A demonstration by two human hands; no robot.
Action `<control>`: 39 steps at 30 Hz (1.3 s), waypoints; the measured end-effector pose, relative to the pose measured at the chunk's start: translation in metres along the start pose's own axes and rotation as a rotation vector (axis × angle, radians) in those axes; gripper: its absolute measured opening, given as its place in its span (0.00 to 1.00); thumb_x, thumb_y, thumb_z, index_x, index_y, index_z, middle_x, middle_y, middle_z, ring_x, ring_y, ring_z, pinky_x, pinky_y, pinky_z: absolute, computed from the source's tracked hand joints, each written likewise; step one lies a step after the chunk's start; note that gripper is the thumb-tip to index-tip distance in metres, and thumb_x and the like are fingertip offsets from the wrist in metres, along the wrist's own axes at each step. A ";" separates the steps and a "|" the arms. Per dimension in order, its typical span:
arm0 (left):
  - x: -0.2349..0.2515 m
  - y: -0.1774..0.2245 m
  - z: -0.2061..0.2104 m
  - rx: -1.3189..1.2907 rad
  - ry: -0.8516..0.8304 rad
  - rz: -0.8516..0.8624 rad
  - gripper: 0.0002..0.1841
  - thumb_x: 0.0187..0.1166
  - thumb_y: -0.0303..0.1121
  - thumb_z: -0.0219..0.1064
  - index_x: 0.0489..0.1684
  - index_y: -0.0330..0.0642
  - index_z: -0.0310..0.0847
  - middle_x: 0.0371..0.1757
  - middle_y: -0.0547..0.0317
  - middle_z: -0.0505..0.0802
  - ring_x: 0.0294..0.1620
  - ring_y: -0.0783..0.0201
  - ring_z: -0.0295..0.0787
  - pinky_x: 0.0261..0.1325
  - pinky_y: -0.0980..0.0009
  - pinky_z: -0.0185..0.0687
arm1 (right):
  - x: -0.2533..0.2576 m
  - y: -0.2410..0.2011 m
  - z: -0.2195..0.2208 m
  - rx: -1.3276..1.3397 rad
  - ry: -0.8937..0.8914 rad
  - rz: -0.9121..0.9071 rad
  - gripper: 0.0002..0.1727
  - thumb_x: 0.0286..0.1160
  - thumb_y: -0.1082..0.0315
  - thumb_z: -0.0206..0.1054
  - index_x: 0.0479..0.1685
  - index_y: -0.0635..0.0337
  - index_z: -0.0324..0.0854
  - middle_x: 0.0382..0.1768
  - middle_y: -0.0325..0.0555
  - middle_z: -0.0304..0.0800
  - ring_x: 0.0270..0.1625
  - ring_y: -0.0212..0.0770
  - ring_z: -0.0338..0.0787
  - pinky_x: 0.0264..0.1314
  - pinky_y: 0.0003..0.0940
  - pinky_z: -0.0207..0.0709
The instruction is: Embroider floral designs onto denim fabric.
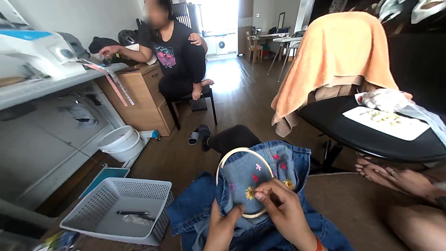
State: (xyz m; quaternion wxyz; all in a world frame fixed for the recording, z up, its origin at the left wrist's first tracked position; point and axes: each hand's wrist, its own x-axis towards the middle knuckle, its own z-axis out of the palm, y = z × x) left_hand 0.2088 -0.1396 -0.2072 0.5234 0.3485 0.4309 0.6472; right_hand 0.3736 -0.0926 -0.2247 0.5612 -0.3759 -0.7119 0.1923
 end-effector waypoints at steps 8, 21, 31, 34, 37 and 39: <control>0.000 -0.001 -0.002 0.007 -0.004 -0.006 0.28 0.61 0.13 0.67 0.67 0.27 0.69 0.50 0.55 0.93 0.51 0.69 0.93 0.58 0.70 0.91 | 0.000 -0.001 0.000 -0.001 0.003 -0.003 0.09 0.76 0.61 0.70 0.38 0.57 0.89 0.33 0.36 0.84 0.27 0.17 0.78 0.28 0.10 0.73; -0.001 0.000 0.000 0.031 0.012 -0.005 0.30 0.60 0.12 0.67 0.69 0.26 0.67 0.52 0.55 0.92 0.52 0.71 0.93 0.58 0.71 0.90 | 0.000 -0.001 0.000 0.007 0.004 -0.004 0.08 0.75 0.62 0.70 0.38 0.57 0.89 0.33 0.36 0.84 0.28 0.17 0.78 0.29 0.10 0.73; 0.000 0.000 -0.001 0.015 0.007 0.003 0.29 0.61 0.12 0.67 0.67 0.27 0.68 0.50 0.55 0.93 0.51 0.70 0.93 0.58 0.71 0.91 | 0.000 -0.001 0.000 0.002 0.000 0.007 0.08 0.76 0.62 0.70 0.38 0.57 0.89 0.33 0.35 0.84 0.27 0.17 0.78 0.28 0.10 0.73; 0.000 -0.001 -0.001 0.007 0.001 0.008 0.29 0.61 0.12 0.67 0.67 0.27 0.69 0.50 0.55 0.93 0.51 0.70 0.93 0.58 0.70 0.91 | 0.000 -0.001 0.000 0.022 -0.001 0.019 0.08 0.75 0.62 0.70 0.38 0.56 0.89 0.34 0.35 0.85 0.28 0.17 0.79 0.29 0.10 0.74; 0.000 -0.001 -0.001 0.004 0.000 0.008 0.29 0.60 0.12 0.67 0.67 0.27 0.69 0.51 0.55 0.93 0.51 0.69 0.93 0.58 0.70 0.91 | 0.000 -0.001 0.000 0.036 0.000 0.026 0.08 0.75 0.63 0.71 0.38 0.57 0.89 0.34 0.35 0.85 0.28 0.18 0.80 0.30 0.10 0.75; 0.000 -0.002 -0.002 0.010 -0.005 0.014 0.29 0.61 0.13 0.67 0.67 0.27 0.69 0.51 0.55 0.93 0.52 0.69 0.93 0.58 0.70 0.91 | -0.001 -0.001 0.000 0.036 0.003 0.023 0.07 0.75 0.63 0.71 0.38 0.57 0.89 0.34 0.35 0.85 0.28 0.18 0.79 0.29 0.10 0.75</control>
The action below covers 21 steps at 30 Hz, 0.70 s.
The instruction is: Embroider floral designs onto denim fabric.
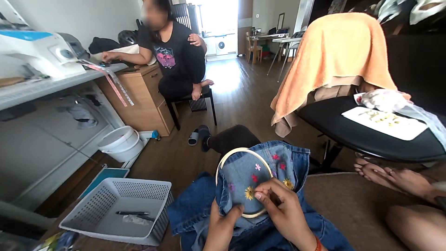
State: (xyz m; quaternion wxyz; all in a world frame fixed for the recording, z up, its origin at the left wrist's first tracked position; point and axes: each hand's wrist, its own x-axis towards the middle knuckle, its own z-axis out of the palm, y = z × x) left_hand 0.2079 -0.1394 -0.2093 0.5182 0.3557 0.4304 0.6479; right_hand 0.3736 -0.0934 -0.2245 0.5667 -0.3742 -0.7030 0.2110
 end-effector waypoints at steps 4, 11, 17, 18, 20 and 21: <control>0.000 0.000 0.001 0.000 0.005 0.001 0.29 0.60 0.13 0.67 0.67 0.27 0.69 0.50 0.56 0.93 0.51 0.70 0.93 0.58 0.70 0.91 | 0.001 0.000 0.000 -0.008 -0.005 -0.002 0.08 0.75 0.62 0.70 0.38 0.57 0.89 0.34 0.35 0.85 0.28 0.17 0.79 0.29 0.10 0.74; 0.000 0.000 0.001 -0.006 0.002 -0.002 0.29 0.60 0.12 0.67 0.67 0.27 0.69 0.51 0.56 0.93 0.51 0.70 0.93 0.57 0.70 0.91 | 0.001 -0.001 -0.001 -0.016 -0.007 0.000 0.08 0.75 0.62 0.70 0.38 0.57 0.90 0.33 0.36 0.85 0.27 0.17 0.78 0.29 0.10 0.74; 0.001 -0.001 0.000 -0.001 -0.003 -0.002 0.29 0.60 0.14 0.68 0.67 0.27 0.69 0.51 0.55 0.93 0.52 0.69 0.93 0.58 0.69 0.91 | 0.001 0.000 -0.001 -0.015 -0.007 -0.006 0.08 0.76 0.61 0.70 0.38 0.57 0.89 0.33 0.35 0.84 0.27 0.17 0.77 0.28 0.10 0.73; 0.001 -0.001 0.000 0.000 -0.003 -0.007 0.29 0.60 0.14 0.68 0.67 0.26 0.68 0.51 0.54 0.93 0.52 0.69 0.93 0.58 0.69 0.91 | 0.001 0.000 -0.001 -0.014 -0.008 -0.005 0.09 0.76 0.61 0.70 0.38 0.57 0.89 0.33 0.35 0.84 0.27 0.17 0.77 0.28 0.10 0.73; 0.000 0.000 0.000 0.003 0.002 -0.013 0.30 0.60 0.14 0.68 0.67 0.27 0.68 0.51 0.55 0.93 0.51 0.69 0.93 0.58 0.69 0.91 | 0.000 -0.001 -0.001 -0.011 -0.011 0.001 0.08 0.76 0.62 0.70 0.39 0.57 0.89 0.33 0.35 0.84 0.27 0.18 0.78 0.28 0.11 0.73; 0.000 0.000 0.000 0.005 0.006 -0.015 0.30 0.60 0.14 0.68 0.67 0.27 0.68 0.51 0.55 0.93 0.51 0.69 0.93 0.57 0.70 0.91 | 0.000 -0.001 -0.001 -0.009 -0.012 0.004 0.08 0.76 0.62 0.70 0.39 0.57 0.89 0.33 0.35 0.84 0.28 0.18 0.78 0.28 0.11 0.73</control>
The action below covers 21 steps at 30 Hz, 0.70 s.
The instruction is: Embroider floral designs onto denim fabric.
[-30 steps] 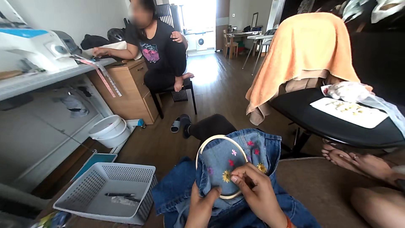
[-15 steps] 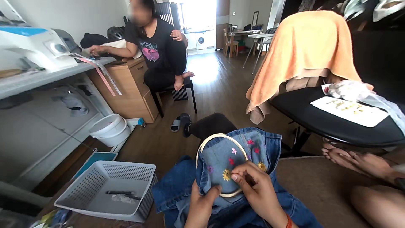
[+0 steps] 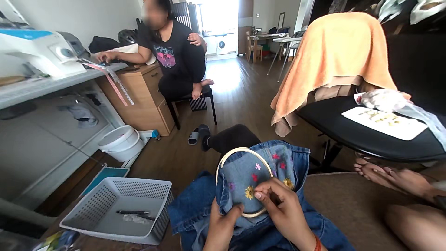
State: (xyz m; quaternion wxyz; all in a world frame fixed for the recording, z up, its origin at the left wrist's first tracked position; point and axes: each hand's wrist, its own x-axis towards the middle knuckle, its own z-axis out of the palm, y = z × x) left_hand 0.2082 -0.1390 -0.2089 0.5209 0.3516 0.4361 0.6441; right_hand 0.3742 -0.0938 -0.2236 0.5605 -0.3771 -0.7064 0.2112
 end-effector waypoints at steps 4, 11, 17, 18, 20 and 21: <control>-0.001 0.001 0.000 0.005 0.008 -0.001 0.31 0.59 0.13 0.68 0.68 0.27 0.68 0.52 0.55 0.92 0.52 0.70 0.93 0.58 0.71 0.91 | 0.000 0.000 0.001 -0.007 0.004 -0.004 0.08 0.75 0.62 0.71 0.38 0.57 0.89 0.33 0.35 0.84 0.27 0.17 0.77 0.28 0.09 0.72; -0.001 0.000 0.000 0.006 0.012 0.001 0.30 0.59 0.13 0.68 0.68 0.27 0.68 0.51 0.55 0.93 0.51 0.69 0.93 0.57 0.70 0.91 | 0.000 0.001 0.002 -0.013 -0.003 -0.009 0.08 0.75 0.63 0.70 0.38 0.57 0.89 0.33 0.35 0.84 0.28 0.18 0.78 0.28 0.10 0.73; 0.000 -0.001 0.000 -0.006 0.001 0.014 0.30 0.59 0.12 0.67 0.67 0.27 0.68 0.51 0.55 0.93 0.52 0.70 0.93 0.58 0.70 0.91 | 0.001 0.002 0.001 -0.024 -0.002 -0.010 0.08 0.75 0.62 0.70 0.38 0.57 0.89 0.33 0.35 0.84 0.27 0.18 0.78 0.28 0.10 0.73; 0.000 0.000 0.000 -0.007 0.002 0.013 0.29 0.59 0.12 0.67 0.67 0.27 0.69 0.51 0.56 0.93 0.51 0.70 0.93 0.58 0.70 0.91 | 0.001 0.002 0.001 -0.022 -0.001 -0.012 0.08 0.75 0.62 0.70 0.38 0.56 0.89 0.33 0.35 0.84 0.27 0.18 0.78 0.28 0.10 0.73; -0.001 0.000 0.000 -0.006 0.003 0.009 0.29 0.60 0.12 0.67 0.66 0.27 0.69 0.51 0.56 0.93 0.52 0.71 0.93 0.58 0.71 0.90 | 0.001 0.002 0.001 -0.021 -0.001 -0.013 0.08 0.75 0.61 0.70 0.38 0.56 0.89 0.33 0.35 0.84 0.27 0.17 0.78 0.28 0.10 0.73; -0.001 0.001 0.000 -0.005 0.005 0.007 0.29 0.60 0.12 0.67 0.66 0.27 0.69 0.51 0.56 0.93 0.51 0.71 0.93 0.58 0.71 0.90 | 0.001 0.002 0.001 -0.021 -0.002 -0.012 0.09 0.75 0.61 0.70 0.38 0.56 0.89 0.33 0.35 0.84 0.27 0.17 0.78 0.28 0.10 0.73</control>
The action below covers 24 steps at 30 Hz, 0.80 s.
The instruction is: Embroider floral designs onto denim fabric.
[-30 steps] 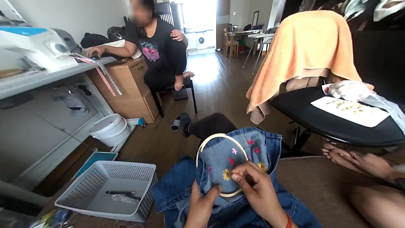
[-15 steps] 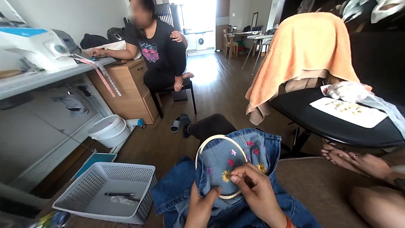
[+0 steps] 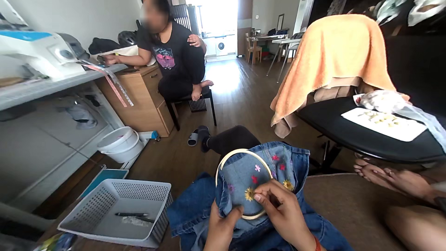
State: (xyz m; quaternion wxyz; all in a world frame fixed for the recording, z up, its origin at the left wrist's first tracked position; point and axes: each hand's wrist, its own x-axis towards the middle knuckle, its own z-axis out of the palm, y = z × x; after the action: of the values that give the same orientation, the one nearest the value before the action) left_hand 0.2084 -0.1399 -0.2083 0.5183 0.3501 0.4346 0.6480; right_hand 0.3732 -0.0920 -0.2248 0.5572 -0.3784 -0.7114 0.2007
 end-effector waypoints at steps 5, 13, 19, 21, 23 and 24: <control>0.000 -0.001 -0.001 0.007 -0.003 0.004 0.30 0.60 0.12 0.67 0.67 0.27 0.68 0.51 0.55 0.93 0.52 0.70 0.93 0.58 0.71 0.91 | -0.001 -0.001 0.000 0.008 0.002 0.003 0.08 0.75 0.62 0.70 0.38 0.56 0.89 0.33 0.35 0.84 0.28 0.17 0.77 0.28 0.10 0.73; 0.000 -0.001 -0.001 0.007 -0.002 0.002 0.29 0.59 0.13 0.68 0.66 0.27 0.69 0.50 0.56 0.93 0.50 0.70 0.93 0.57 0.70 0.91 | -0.001 0.000 -0.001 0.013 0.005 0.000 0.08 0.75 0.62 0.70 0.38 0.56 0.89 0.33 0.35 0.84 0.28 0.17 0.78 0.29 0.10 0.73; 0.000 0.000 -0.001 0.019 0.006 -0.011 0.29 0.60 0.13 0.68 0.67 0.27 0.69 0.50 0.55 0.93 0.51 0.69 0.93 0.57 0.70 0.91 | 0.000 -0.002 -0.001 0.010 0.003 0.001 0.08 0.75 0.63 0.70 0.38 0.57 0.89 0.33 0.36 0.84 0.27 0.18 0.78 0.29 0.10 0.73; 0.000 -0.001 0.000 0.018 0.007 -0.010 0.29 0.61 0.13 0.67 0.67 0.27 0.69 0.50 0.55 0.93 0.51 0.69 0.93 0.57 0.70 0.91 | -0.001 -0.001 -0.001 0.012 0.003 0.000 0.07 0.75 0.63 0.70 0.39 0.57 0.89 0.32 0.36 0.84 0.27 0.18 0.77 0.28 0.10 0.73; 0.000 -0.001 0.000 0.016 0.009 -0.006 0.29 0.60 0.13 0.67 0.66 0.27 0.69 0.50 0.55 0.93 0.51 0.69 0.93 0.57 0.70 0.91 | -0.001 -0.001 -0.001 0.011 0.002 -0.001 0.08 0.75 0.63 0.70 0.38 0.57 0.89 0.33 0.36 0.84 0.27 0.18 0.78 0.28 0.10 0.73; 0.000 -0.001 0.000 0.017 0.010 0.000 0.29 0.60 0.13 0.67 0.66 0.27 0.69 0.50 0.56 0.93 0.51 0.70 0.93 0.57 0.70 0.91 | -0.001 0.000 -0.001 0.009 0.001 -0.001 0.08 0.75 0.63 0.70 0.38 0.57 0.89 0.33 0.36 0.84 0.28 0.18 0.78 0.29 0.11 0.73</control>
State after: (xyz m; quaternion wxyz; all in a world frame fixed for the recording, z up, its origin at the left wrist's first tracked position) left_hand 0.2087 -0.1397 -0.2090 0.5131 0.3513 0.4428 0.6459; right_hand 0.3740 -0.0930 -0.2247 0.5594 -0.3755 -0.7105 0.2033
